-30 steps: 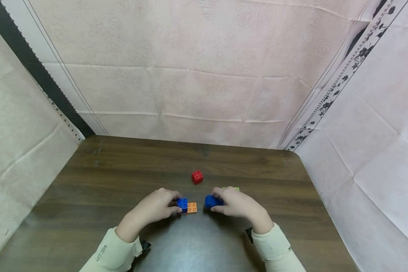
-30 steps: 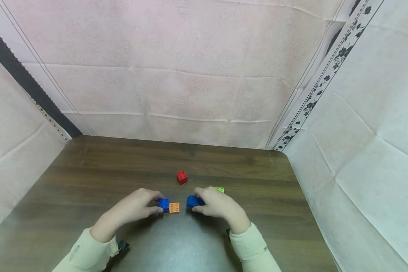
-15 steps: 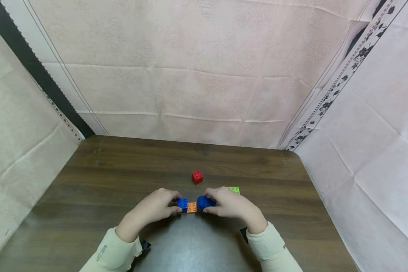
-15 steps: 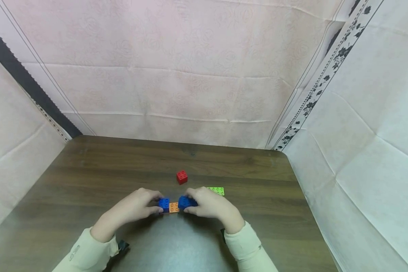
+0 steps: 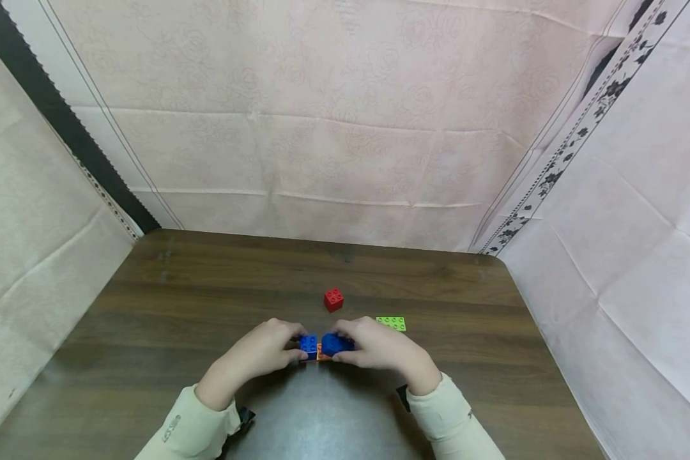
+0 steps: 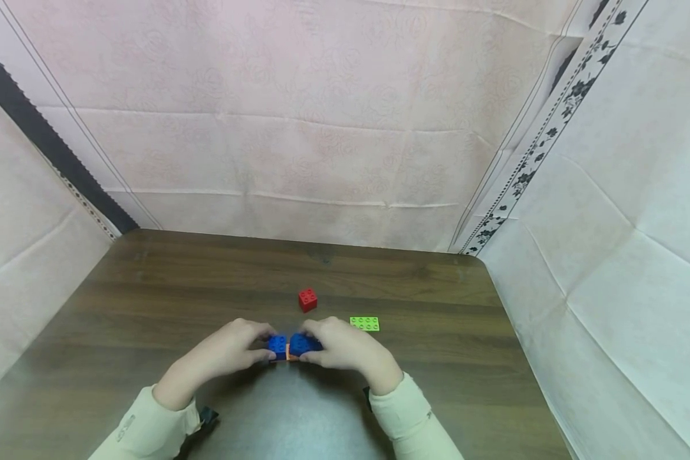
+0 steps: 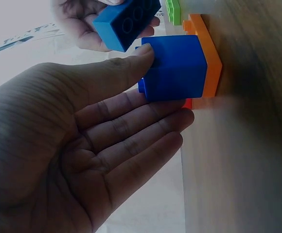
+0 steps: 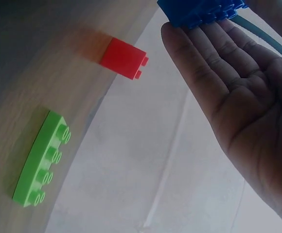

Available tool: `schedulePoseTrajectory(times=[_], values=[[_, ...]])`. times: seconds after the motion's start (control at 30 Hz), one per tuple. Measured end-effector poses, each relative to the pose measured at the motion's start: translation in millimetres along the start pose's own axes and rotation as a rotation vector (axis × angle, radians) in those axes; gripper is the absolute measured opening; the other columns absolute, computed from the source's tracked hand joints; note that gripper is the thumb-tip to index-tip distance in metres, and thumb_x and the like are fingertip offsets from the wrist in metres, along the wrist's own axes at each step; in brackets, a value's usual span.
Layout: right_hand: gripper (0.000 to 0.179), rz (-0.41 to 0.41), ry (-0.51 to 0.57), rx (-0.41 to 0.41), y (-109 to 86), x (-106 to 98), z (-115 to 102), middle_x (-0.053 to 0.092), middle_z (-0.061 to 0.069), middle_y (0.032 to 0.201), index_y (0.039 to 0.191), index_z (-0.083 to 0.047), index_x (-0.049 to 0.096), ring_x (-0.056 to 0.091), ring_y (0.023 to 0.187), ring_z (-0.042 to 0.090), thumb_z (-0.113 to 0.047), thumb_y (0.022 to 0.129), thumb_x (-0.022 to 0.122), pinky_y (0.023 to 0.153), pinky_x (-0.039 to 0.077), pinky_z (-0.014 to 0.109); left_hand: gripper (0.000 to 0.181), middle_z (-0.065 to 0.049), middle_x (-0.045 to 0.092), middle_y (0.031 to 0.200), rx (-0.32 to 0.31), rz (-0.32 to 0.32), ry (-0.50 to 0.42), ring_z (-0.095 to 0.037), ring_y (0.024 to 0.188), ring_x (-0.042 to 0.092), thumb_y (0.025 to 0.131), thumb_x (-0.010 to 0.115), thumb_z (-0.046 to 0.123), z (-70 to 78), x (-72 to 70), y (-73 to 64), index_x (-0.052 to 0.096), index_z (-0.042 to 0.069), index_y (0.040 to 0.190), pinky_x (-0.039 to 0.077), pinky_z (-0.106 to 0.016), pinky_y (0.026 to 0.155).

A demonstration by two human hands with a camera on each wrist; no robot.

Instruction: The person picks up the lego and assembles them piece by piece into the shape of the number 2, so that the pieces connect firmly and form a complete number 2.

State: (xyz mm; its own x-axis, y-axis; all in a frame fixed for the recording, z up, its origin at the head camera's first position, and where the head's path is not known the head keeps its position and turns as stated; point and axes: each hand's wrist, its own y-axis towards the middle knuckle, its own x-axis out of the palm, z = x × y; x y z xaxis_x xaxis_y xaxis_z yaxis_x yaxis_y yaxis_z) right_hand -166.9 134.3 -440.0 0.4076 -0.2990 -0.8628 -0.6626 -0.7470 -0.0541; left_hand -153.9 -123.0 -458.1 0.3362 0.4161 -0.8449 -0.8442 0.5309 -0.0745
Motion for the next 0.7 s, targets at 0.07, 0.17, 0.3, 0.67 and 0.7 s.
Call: schedulePoseTrajectory(times=[0.07, 0.17, 0.3, 0.67, 0.7], values=[[0.034, -0.004, -0.001, -0.008, 2.1, 1.3, -0.8, 0.069, -0.004, 0.105, 0.120, -0.011, 0.064, 0.062, 0.084, 0.002, -0.031, 0.094, 0.074, 0.075, 0.052, 0.018, 0.031, 0.003, 0.072, 0.102, 0.007, 0.004, 0.005, -0.005, 0.083, 0.063, 0.091, 0.076, 0.028, 0.1, 0.1, -0.3, 0.071, 0.011, 0.116, 0.056, -0.035, 0.078], [0.034, -0.009, -0.007, -0.022, 4.6, 2.3, -3.1, 0.069, -0.003, 0.105, 0.120, -0.011, 0.064, 0.062, 0.085, 0.001, -0.030, 0.094, 0.074, 0.076, 0.052, 0.018, 0.030, 0.003, 0.072, 0.101, 0.024, 0.012, 0.017, -0.003, 0.081, 0.062, 0.092, 0.076, 0.027, 0.2, -0.1, -0.4, 0.071, 0.010, 0.116, 0.056, -0.032, 0.076], [0.034, -0.010, -0.020, -0.039, 7.3, 2.9, -5.8, 0.069, -0.003, 0.107, 0.120, -0.011, 0.064, 0.062, 0.087, 0.001, -0.029, 0.094, 0.074, 0.078, 0.051, 0.018, 0.029, 0.002, 0.072, 0.100, 0.041, 0.021, 0.029, -0.003, 0.080, 0.061, 0.091, 0.076, 0.026, 0.3, -0.4, 0.0, 0.071, 0.009, 0.114, 0.055, -0.031, 0.074], [0.033, -0.027, -0.031, -0.049, 13.2, 5.3, -8.0, 0.068, -0.006, 0.105, 0.120, -0.013, 0.064, 0.062, 0.085, 0.002, -0.031, 0.094, 0.074, 0.076, 0.050, 0.018, 0.030, 0.001, 0.072, 0.100, 0.051, 0.023, 0.020, -0.008, 0.083, 0.065, 0.091, 0.077, 0.025, -0.3, 0.7, 0.3, 0.071, 0.008, 0.114, 0.055, -0.033, 0.073], [0.033, -0.028, -0.032, -0.049, 13.6, 5.5, -8.2, 0.068, -0.006, 0.105, 0.120, -0.013, 0.063, 0.061, 0.085, 0.002, -0.031, 0.094, 0.074, 0.076, 0.050, 0.017, 0.030, 0.000, 0.072, 0.101, 0.051, 0.023, 0.022, -0.009, 0.084, 0.065, 0.091, 0.077, 0.025, -0.3, 0.8, 0.4, 0.071, 0.008, 0.115, 0.055, -0.033, 0.073]])
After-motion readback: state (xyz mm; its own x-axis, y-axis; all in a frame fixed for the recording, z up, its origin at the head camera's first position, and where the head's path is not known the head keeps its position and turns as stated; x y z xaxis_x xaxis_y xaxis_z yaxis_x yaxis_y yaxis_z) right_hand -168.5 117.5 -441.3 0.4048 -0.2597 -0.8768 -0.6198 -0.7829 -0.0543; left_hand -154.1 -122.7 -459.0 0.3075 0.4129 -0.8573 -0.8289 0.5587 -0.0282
